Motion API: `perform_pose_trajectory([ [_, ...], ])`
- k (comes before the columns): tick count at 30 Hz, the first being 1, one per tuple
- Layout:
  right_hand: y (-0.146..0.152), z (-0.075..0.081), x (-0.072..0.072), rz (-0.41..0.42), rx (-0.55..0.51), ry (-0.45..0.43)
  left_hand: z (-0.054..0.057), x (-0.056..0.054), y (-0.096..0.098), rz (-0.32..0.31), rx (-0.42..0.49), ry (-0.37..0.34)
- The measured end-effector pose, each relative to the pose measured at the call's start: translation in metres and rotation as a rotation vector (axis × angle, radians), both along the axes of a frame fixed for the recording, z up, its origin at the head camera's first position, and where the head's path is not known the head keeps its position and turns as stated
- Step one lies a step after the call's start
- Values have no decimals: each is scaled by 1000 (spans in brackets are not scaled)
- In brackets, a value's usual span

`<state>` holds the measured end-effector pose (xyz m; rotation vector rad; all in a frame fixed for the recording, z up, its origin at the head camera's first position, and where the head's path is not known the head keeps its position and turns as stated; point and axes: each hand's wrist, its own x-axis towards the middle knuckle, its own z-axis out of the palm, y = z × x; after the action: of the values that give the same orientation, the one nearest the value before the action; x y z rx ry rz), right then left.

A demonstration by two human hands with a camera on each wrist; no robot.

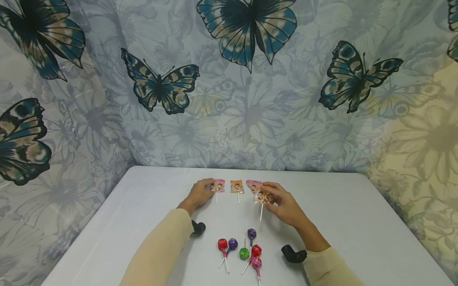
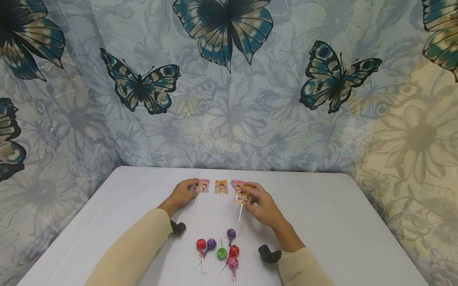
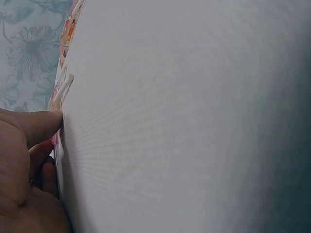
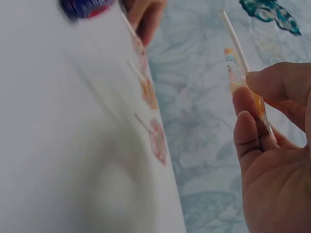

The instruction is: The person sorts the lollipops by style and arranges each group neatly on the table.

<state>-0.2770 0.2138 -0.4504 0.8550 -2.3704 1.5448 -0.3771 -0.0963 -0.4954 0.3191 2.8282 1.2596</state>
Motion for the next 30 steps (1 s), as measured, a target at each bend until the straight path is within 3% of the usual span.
perform_pose_trajectory([
  [10, 29, 0, -34, 52, 33, -27, 2, 0, 0, 18, 6, 7],
  [18, 41, -7, -58, -21, 191, -27, 1, 1, 0, 15, 13, -6],
  [30, 54, -14, -80, -43, 249, -179, -1, -2, -2, -3, -6, 24],
])
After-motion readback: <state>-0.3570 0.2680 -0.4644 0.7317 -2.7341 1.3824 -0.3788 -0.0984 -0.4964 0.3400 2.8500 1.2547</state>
